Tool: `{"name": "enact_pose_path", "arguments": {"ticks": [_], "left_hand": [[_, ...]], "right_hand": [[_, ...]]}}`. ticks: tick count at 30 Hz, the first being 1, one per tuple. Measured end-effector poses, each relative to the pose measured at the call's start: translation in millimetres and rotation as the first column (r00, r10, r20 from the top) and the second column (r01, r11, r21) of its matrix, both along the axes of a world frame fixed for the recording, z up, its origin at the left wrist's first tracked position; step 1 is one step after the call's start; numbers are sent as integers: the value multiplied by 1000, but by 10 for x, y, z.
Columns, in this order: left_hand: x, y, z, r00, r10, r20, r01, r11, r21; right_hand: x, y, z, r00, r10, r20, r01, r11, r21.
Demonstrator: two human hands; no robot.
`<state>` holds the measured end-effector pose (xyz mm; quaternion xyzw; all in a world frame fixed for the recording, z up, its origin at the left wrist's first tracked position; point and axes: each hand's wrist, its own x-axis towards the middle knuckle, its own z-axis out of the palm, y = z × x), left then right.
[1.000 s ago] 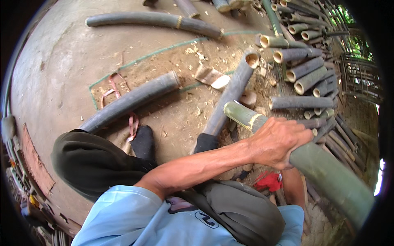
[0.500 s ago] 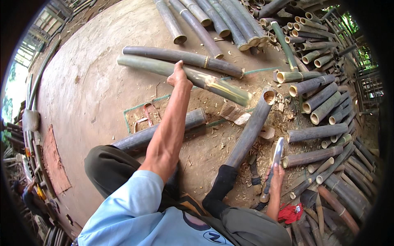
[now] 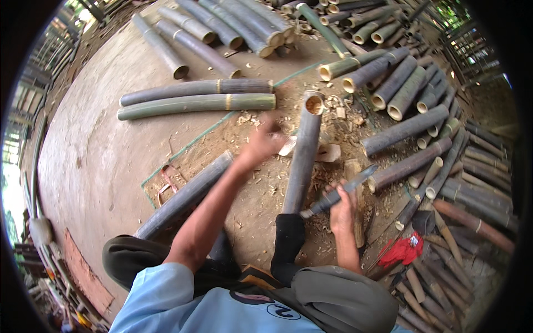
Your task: The person carves and fits bamboo pieces by hand on the ground, using a knife and a wooden mallet to create joints in the bamboo poles.
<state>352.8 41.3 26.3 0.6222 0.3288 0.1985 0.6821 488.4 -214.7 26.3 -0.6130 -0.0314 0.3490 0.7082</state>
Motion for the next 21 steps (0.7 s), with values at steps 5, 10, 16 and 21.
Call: {"name": "enact_pose_path", "arguments": {"ticks": [5,10,16,21], "left_hand": [[159,-1022,-106,930,-249,-269,325,899,294],[-52,-314,-265,972,-47,-230,165,833,528],[-322,695,99,896,-192,-400,414,684,600],[-295,803,252,756,-160,-635,617,499,608]], "right_hand": [[-237,239,261,860,411,301,-371,910,-183],[545,-593,-25,644,677,356,232,270,-934],[780,-1302,-504,649,713,265,53,305,-951],[882,-1209,-148,742,576,343,-35,545,-838]]}}
